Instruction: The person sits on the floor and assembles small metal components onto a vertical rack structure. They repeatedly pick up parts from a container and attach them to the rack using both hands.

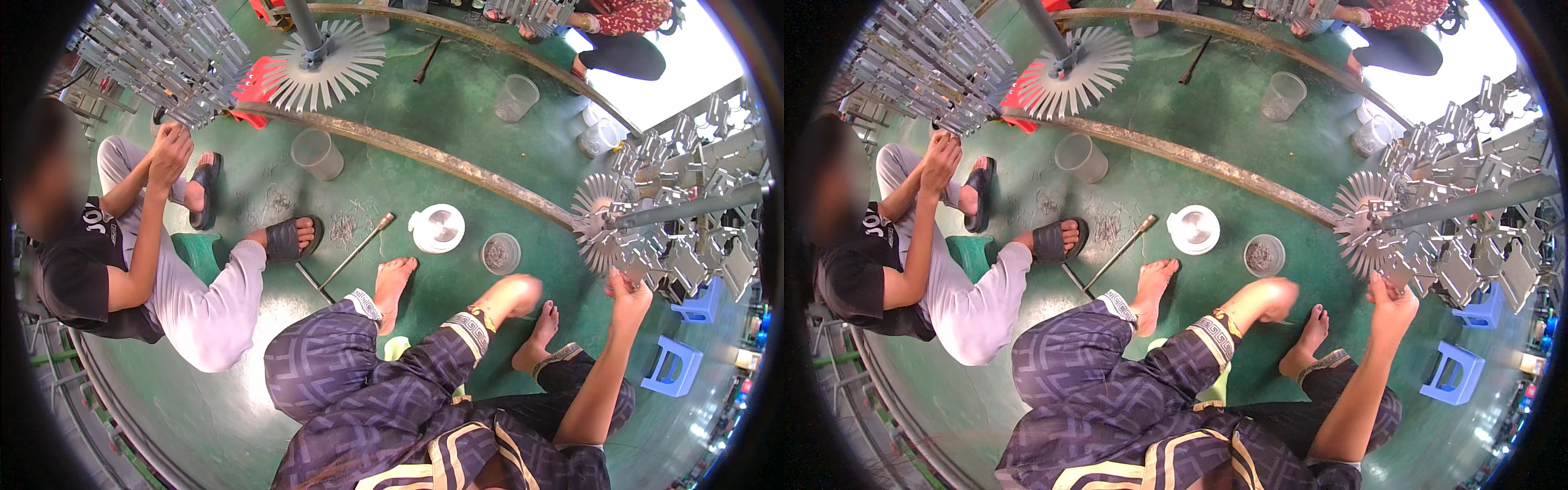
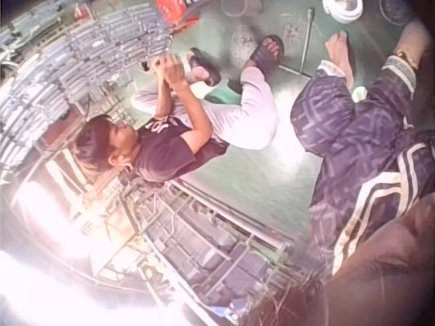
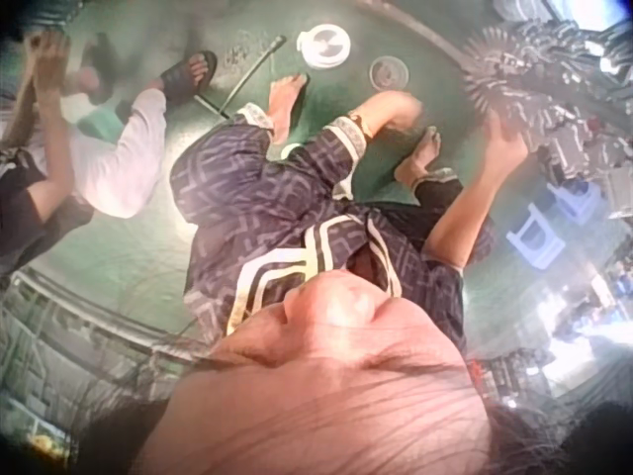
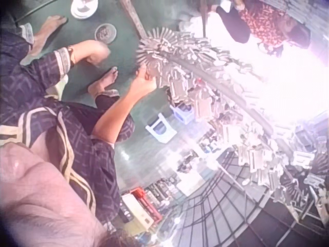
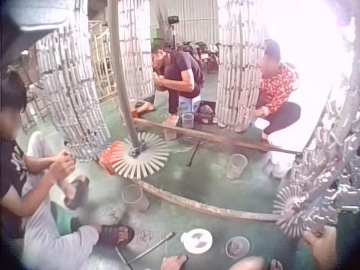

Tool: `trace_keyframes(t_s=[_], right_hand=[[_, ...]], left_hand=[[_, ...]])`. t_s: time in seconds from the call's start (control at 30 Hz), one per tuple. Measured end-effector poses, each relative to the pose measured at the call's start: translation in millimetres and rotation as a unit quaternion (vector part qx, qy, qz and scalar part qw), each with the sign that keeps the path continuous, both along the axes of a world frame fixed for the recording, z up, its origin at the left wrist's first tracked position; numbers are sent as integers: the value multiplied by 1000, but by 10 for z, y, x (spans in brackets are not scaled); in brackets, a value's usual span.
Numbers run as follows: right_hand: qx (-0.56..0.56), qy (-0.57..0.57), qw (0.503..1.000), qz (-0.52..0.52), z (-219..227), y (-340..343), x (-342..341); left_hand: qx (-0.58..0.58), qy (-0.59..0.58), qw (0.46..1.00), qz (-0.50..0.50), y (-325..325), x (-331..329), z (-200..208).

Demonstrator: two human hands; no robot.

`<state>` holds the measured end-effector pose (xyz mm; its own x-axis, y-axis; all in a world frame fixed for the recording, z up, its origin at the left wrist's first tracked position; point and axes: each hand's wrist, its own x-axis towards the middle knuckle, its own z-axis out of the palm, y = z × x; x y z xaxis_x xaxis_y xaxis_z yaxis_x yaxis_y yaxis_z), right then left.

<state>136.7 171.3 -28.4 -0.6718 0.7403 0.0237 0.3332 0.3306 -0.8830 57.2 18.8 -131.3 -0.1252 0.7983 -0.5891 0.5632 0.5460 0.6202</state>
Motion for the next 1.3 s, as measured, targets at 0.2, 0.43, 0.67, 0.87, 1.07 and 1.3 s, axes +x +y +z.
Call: trace_keyframes(t_s=[0.2, 0.43, 0.67, 0.87, 1.07, 1.3], right_hand=[[0, -6, 1000, 10, 6, 0, -28], [6, -8, 1000, -10, -55, 84, -3], [2, -2, 1000, -1, -71, 110, -10], [30, -4, 1000, 6, -27, 45, -36], [24, 10, 1000, -11, -7, -7, -50], [-5, 23, 1000, -20, -39, 10, -26]], left_hand=[[-227, -118, 965, 61, -581, 277, -1572], [-312, -154, 877, 331, -1698, -317, -1876], [-198, 221, 624, 723, -2313, -1124, -1528], [-149, 269, 694, 651, -2145, -1353, -1645], [-175, 334, 675, 634, -2001, -1552, -1862], [-207, 272, 737, 583, -2143, -1427, -1653]])
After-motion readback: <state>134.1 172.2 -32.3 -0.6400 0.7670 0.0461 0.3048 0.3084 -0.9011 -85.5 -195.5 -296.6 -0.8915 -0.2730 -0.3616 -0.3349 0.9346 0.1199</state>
